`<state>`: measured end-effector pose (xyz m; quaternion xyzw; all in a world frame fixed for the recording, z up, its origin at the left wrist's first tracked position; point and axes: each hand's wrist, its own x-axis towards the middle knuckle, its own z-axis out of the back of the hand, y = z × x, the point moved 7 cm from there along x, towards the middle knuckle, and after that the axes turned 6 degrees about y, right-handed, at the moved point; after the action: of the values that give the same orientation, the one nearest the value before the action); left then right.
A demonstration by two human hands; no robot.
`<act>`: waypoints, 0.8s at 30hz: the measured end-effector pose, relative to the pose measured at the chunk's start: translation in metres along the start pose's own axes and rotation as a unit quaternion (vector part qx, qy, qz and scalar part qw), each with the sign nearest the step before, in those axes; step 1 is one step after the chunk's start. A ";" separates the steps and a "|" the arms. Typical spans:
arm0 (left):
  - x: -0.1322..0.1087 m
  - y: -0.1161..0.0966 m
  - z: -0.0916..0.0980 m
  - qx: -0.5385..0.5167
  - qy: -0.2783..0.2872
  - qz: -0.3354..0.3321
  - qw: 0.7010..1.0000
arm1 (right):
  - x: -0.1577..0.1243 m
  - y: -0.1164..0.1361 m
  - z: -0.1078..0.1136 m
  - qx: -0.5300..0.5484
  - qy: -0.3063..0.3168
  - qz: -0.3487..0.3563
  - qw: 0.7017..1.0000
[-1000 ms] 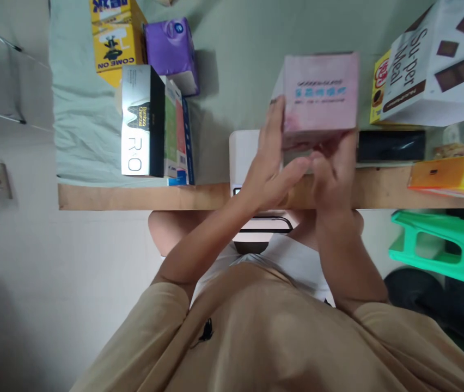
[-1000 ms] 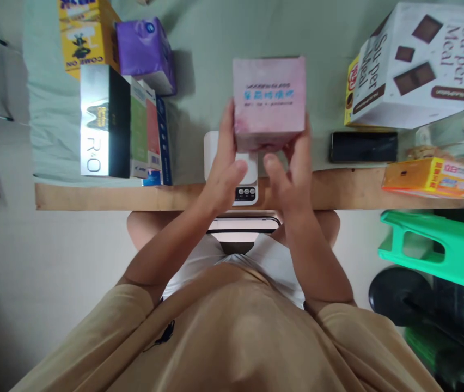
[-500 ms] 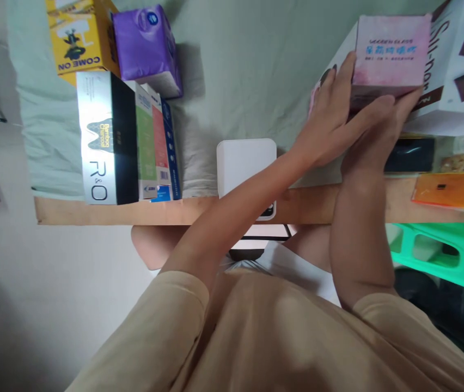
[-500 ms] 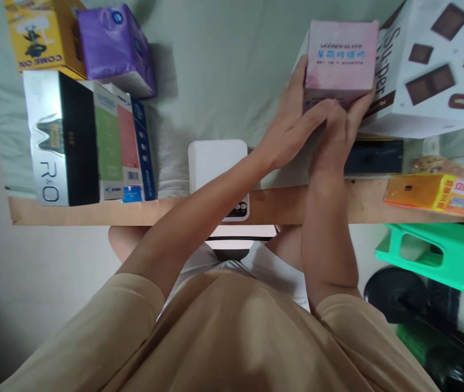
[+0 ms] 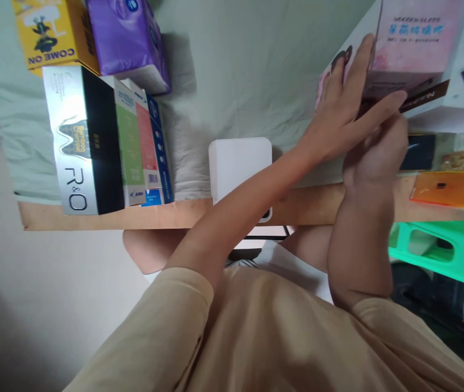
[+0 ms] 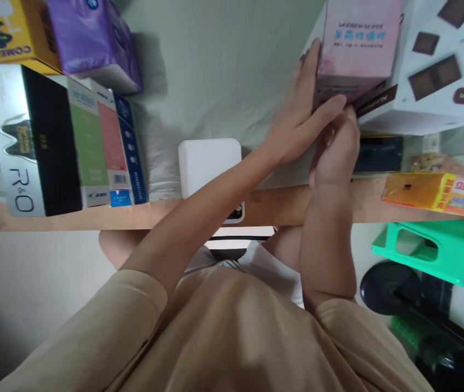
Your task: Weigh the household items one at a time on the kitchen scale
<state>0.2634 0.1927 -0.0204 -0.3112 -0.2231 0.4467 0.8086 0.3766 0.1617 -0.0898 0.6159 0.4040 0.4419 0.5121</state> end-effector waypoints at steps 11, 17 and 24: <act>0.010 -0.001 -0.014 -0.041 -0.007 -0.019 0.999 | -0.023 -0.001 -0.001 0.064 -0.047 -0.015 0.997; 0.017 -0.004 -0.019 -0.068 0.013 -0.023 0.997 | -0.020 -0.020 0.013 0.040 -0.025 -0.029 0.998; 0.011 -0.012 -0.012 0.086 0.059 -0.017 0.994 | -0.028 -0.006 -0.001 0.052 -0.043 0.002 0.998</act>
<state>0.2836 0.1938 -0.0196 -0.2626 -0.1405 0.4313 0.8516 0.3670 0.1360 -0.0993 0.6606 0.4027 0.3948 0.4955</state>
